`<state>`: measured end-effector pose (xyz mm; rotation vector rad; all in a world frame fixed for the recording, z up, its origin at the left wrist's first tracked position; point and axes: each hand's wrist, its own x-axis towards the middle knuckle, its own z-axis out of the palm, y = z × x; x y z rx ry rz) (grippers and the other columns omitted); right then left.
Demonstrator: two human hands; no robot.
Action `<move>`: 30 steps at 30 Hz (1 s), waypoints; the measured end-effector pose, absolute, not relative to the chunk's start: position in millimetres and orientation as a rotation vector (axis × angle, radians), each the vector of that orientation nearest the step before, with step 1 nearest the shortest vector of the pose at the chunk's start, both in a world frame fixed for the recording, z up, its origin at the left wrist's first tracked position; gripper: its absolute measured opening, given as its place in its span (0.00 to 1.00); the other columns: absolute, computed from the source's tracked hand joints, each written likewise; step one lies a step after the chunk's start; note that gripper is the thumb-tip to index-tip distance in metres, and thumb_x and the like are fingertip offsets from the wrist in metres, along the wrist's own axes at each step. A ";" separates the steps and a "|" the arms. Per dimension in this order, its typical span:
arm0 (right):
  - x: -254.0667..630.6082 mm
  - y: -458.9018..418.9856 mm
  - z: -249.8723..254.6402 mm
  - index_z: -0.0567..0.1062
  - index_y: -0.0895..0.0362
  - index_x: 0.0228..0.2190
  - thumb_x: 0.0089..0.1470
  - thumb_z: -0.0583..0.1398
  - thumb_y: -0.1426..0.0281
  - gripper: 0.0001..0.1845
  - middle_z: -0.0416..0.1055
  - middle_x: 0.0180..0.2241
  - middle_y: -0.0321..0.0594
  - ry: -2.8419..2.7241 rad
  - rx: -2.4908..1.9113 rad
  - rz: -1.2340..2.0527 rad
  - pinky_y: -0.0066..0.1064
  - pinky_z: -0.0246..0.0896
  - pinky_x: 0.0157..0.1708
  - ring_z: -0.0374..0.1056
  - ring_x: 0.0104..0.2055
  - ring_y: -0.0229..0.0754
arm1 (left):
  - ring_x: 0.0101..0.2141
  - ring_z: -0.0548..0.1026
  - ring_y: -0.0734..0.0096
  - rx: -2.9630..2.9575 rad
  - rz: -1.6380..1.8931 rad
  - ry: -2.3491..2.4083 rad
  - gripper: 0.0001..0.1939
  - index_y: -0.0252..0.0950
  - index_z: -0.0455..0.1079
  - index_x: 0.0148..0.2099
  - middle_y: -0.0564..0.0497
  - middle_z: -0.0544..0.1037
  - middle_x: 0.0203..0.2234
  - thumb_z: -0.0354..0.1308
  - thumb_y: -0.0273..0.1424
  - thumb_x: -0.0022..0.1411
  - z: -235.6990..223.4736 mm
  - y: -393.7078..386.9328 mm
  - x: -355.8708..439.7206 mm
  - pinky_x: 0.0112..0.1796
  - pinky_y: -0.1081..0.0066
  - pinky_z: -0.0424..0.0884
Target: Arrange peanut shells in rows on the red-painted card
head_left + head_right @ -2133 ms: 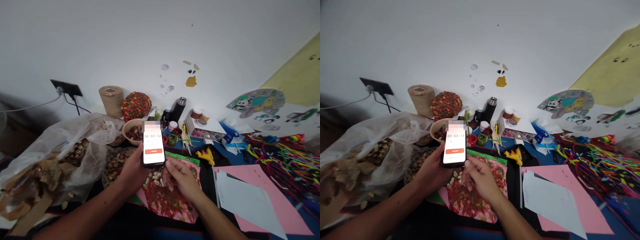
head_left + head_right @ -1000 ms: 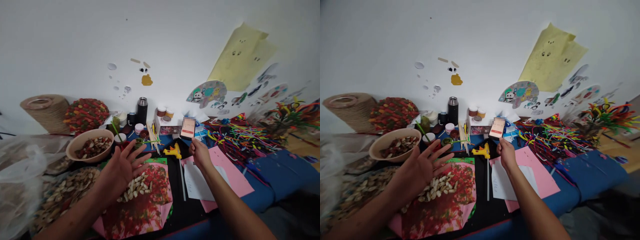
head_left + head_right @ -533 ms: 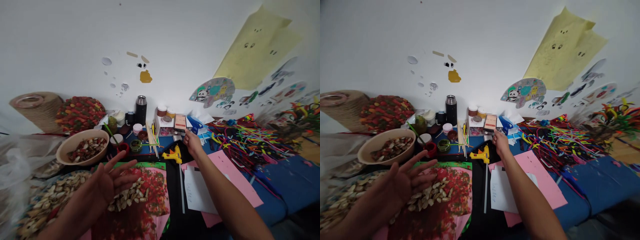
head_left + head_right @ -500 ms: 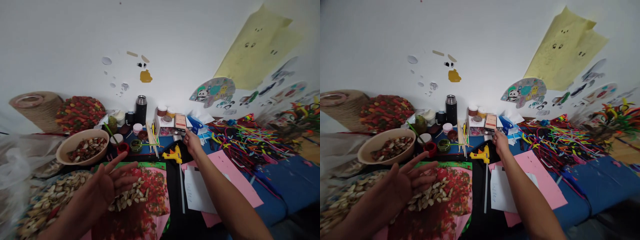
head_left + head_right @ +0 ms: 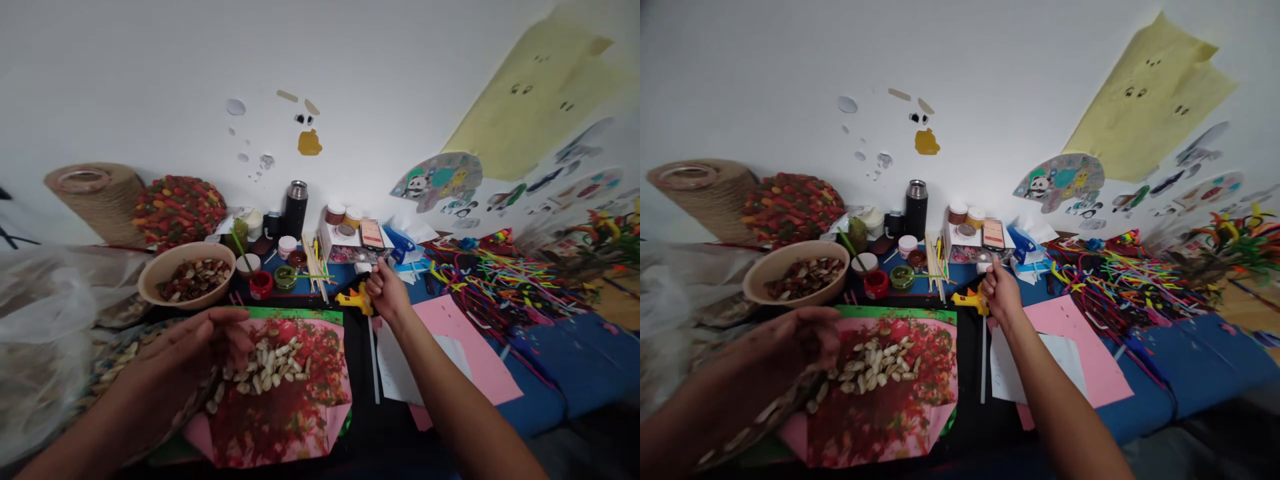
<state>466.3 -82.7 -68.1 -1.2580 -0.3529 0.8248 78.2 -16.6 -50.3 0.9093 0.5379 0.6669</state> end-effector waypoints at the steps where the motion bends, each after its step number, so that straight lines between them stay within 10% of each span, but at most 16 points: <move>1: 449.5 -92.4 -65.1 0.70 0.54 0.25 0.57 0.71 0.45 0.29 0.48 0.14 0.21 -0.371 -1.244 0.865 0.23 0.43 0.14 0.44 0.14 0.29 | 0.34 0.81 0.58 0.956 0.677 0.567 0.15 0.41 0.86 0.51 0.45 0.86 0.34 0.63 0.43 0.71 -43.2 -15.5 73.9 0.36 0.63 0.79; 11: 319.1 -124.2 -72.9 0.81 0.56 0.29 0.59 0.71 0.48 0.24 0.59 0.16 0.26 -0.772 -1.228 1.087 0.28 0.44 0.19 0.53 0.16 0.31 | 0.40 0.81 0.56 1.853 0.420 0.707 0.20 0.42 0.83 0.51 0.47 0.85 0.39 0.64 0.50 0.68 -28.3 19.3 58.3 0.42 0.64 0.78; 18: 321.0 -86.7 -90.1 0.79 0.53 0.29 0.59 0.69 0.46 0.24 0.57 0.15 0.26 -0.808 -1.336 0.741 0.30 0.46 0.21 0.51 0.18 0.35 | 0.58 0.75 0.48 2.568 0.125 0.359 0.22 0.40 0.75 0.63 0.39 0.79 0.59 0.61 0.31 0.68 -76.1 -6.0 98.1 0.60 0.52 0.70; 30: 341.8 -95.6 -129.9 0.80 0.53 0.29 0.63 0.66 0.50 0.21 0.64 0.22 0.32 -0.967 -1.523 0.385 0.32 0.57 0.31 0.59 0.28 0.42 | 0.48 0.81 0.57 2.601 -0.136 0.490 0.13 0.41 0.80 0.47 0.45 0.85 0.46 0.56 0.25 0.68 -78.4 3.6 119.3 0.50 0.62 0.73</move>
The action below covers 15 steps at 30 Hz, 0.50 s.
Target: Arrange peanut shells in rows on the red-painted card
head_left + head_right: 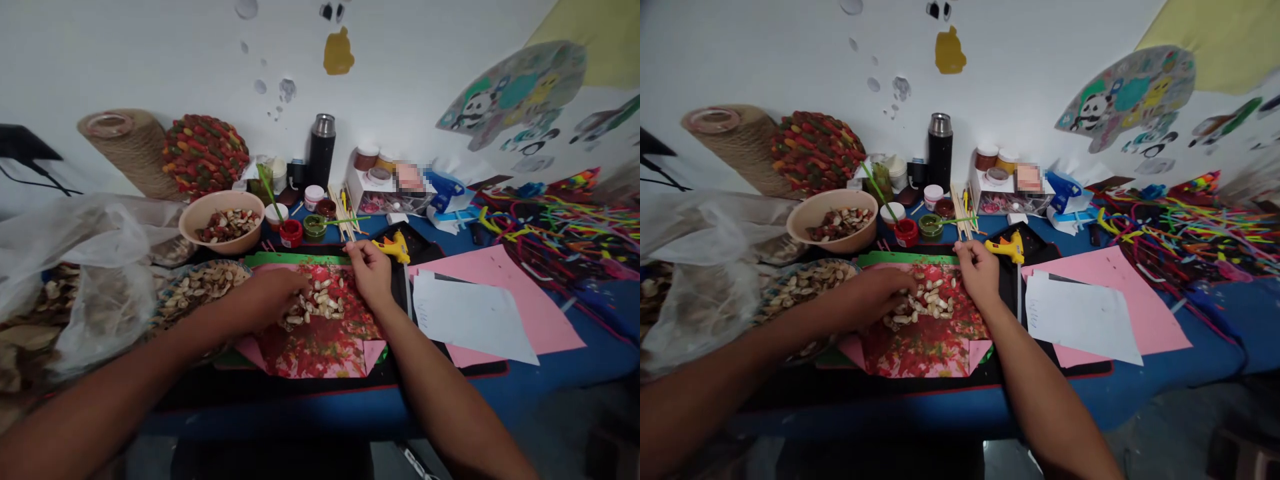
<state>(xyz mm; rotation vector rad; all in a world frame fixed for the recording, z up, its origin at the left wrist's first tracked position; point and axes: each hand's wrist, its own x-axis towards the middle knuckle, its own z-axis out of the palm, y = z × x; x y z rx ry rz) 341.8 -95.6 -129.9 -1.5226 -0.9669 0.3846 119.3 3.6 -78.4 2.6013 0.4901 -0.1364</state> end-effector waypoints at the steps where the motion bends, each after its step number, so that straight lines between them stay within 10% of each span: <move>1: 343.4 -95.7 -130.5 0.80 0.53 0.29 0.63 0.66 0.50 0.21 0.65 0.22 0.32 -0.971 -1.524 0.375 0.32 0.57 0.31 0.59 0.28 0.42 | 0.47 0.82 0.57 2.560 -0.132 0.494 0.14 0.41 0.81 0.48 0.46 0.85 0.47 0.54 0.26 0.68 -76.6 6.6 116.0 0.50 0.63 0.73; 15: 346.3 -96.8 -120.4 0.76 0.53 0.27 0.67 0.63 0.46 0.26 0.57 0.21 0.29 -1.054 -1.505 0.350 0.32 0.52 0.29 0.54 0.26 0.39 | 0.46 0.81 0.57 2.770 -0.212 0.559 0.16 0.42 0.79 0.55 0.45 0.83 0.45 0.53 0.35 0.74 -66.0 32.7 127.0 0.49 0.63 0.73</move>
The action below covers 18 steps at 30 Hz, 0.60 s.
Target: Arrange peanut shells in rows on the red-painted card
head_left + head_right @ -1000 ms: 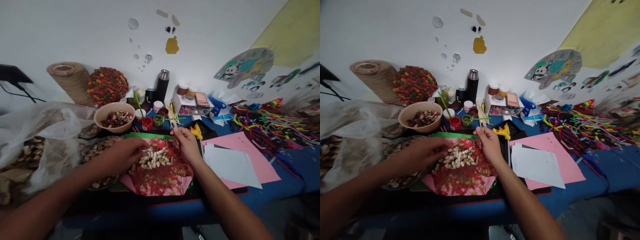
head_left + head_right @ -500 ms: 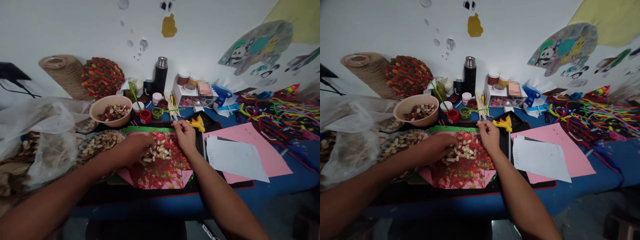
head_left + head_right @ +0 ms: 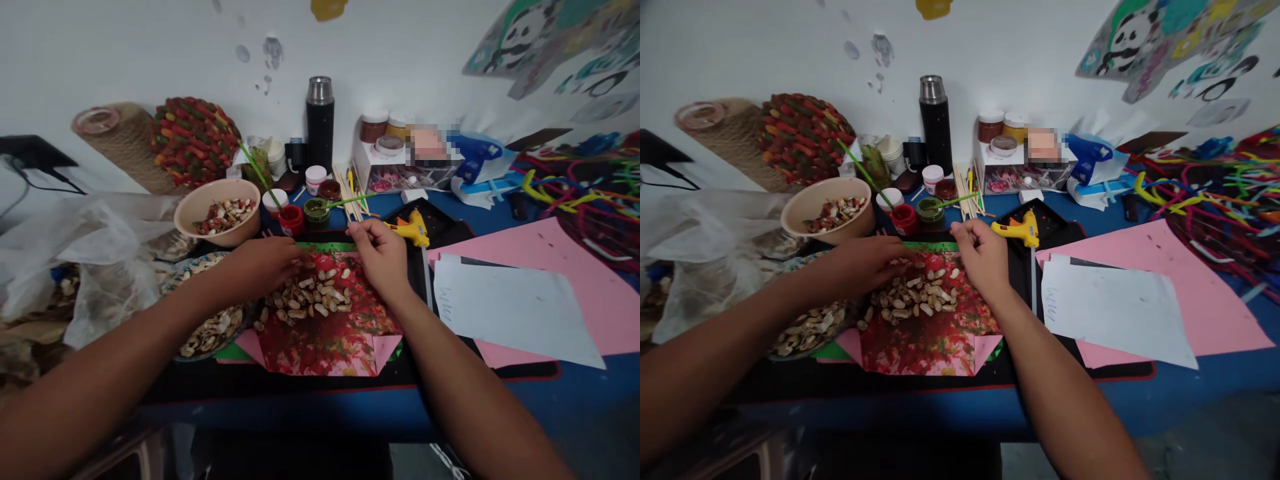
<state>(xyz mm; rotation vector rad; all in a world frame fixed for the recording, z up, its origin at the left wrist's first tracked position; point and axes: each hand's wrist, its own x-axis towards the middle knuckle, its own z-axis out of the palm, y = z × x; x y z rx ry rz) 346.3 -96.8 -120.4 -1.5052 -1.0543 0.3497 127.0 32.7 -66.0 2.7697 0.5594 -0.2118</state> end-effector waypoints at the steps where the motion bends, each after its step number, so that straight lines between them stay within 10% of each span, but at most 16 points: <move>1: 347.3 -96.7 -120.1 0.76 0.53 0.27 0.67 0.63 0.46 0.26 0.57 0.21 0.29 -1.050 -1.505 0.348 0.32 0.52 0.29 0.54 0.26 0.39 | 0.46 0.81 0.56 2.801 -0.254 0.563 0.15 0.40 0.79 0.54 0.44 0.82 0.45 0.53 0.34 0.74 -68.3 32.0 133.4 0.48 0.63 0.73; 18: 351.2 -97.3 -118.5 0.75 0.54 0.27 0.68 0.63 0.51 0.23 0.58 0.21 0.29 -1.043 -1.500 0.369 0.32 0.51 0.29 0.55 0.26 0.38 | 0.52 0.79 0.56 2.575 -0.021 0.624 0.21 0.36 0.75 0.60 0.42 0.82 0.54 0.48 0.36 0.73 -80.5 43.6 139.1 0.57 0.59 0.73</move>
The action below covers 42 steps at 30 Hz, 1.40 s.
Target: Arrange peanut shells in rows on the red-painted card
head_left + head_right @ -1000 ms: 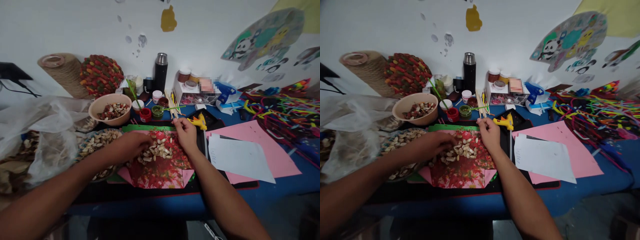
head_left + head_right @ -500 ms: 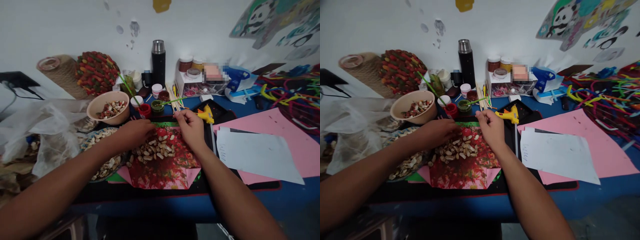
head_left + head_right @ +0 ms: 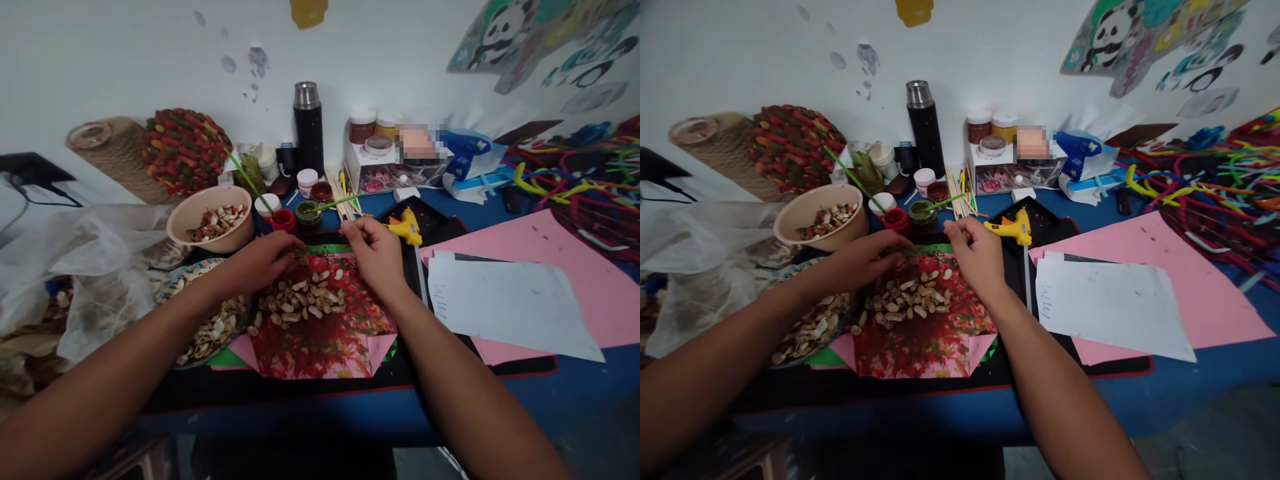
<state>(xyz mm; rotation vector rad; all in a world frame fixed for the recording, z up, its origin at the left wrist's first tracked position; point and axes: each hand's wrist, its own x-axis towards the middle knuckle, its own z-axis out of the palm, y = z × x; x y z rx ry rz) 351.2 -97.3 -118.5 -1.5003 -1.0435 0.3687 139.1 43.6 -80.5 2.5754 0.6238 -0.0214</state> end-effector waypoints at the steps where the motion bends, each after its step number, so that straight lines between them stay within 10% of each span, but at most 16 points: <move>1: 351.3 -97.2 -119.1 0.75 0.54 0.27 0.68 0.63 0.52 0.23 0.58 0.21 0.29 -1.044 -1.502 0.369 0.32 0.50 0.29 0.55 0.25 0.38 | 0.52 0.79 0.57 2.527 0.013 0.628 0.23 0.36 0.75 0.62 0.43 0.81 0.55 0.47 0.36 0.73 -79.9 45.2 133.4 0.58 0.60 0.73; 10: 351.5 -97.1 -120.6 0.75 0.53 0.27 0.67 0.63 0.51 0.23 0.59 0.21 0.30 -1.076 -1.546 0.375 0.33 0.52 0.29 0.56 0.26 0.40 | 0.52 0.84 0.55 2.770 -0.235 0.899 0.27 0.40 0.71 0.71 0.43 0.85 0.54 0.48 0.30 0.74 -80.8 41.1 119.0 0.54 0.64 0.76; 22: 350.6 -96.1 -123.2 0.76 0.53 0.27 0.67 0.63 0.52 0.22 0.63 0.22 0.32 -1.115 -1.580 0.363 0.33 0.52 0.29 0.57 0.26 0.40 | 0.43 0.83 0.52 3.221 -0.331 0.648 0.11 0.33 0.75 0.49 0.40 0.82 0.42 0.53 0.19 0.71 -85.6 26.4 132.4 0.39 0.63 0.75; 42: 348.9 -97.9 -122.1 0.75 0.53 0.27 0.67 0.63 0.52 0.21 0.61 0.21 0.31 -1.148 -1.584 0.410 0.33 0.53 0.29 0.57 0.25 0.40 | 0.47 0.82 0.59 2.893 -0.231 0.712 0.09 0.41 0.76 0.51 0.49 0.84 0.47 0.58 0.36 0.75 -72.7 18.3 130.4 0.43 0.67 0.73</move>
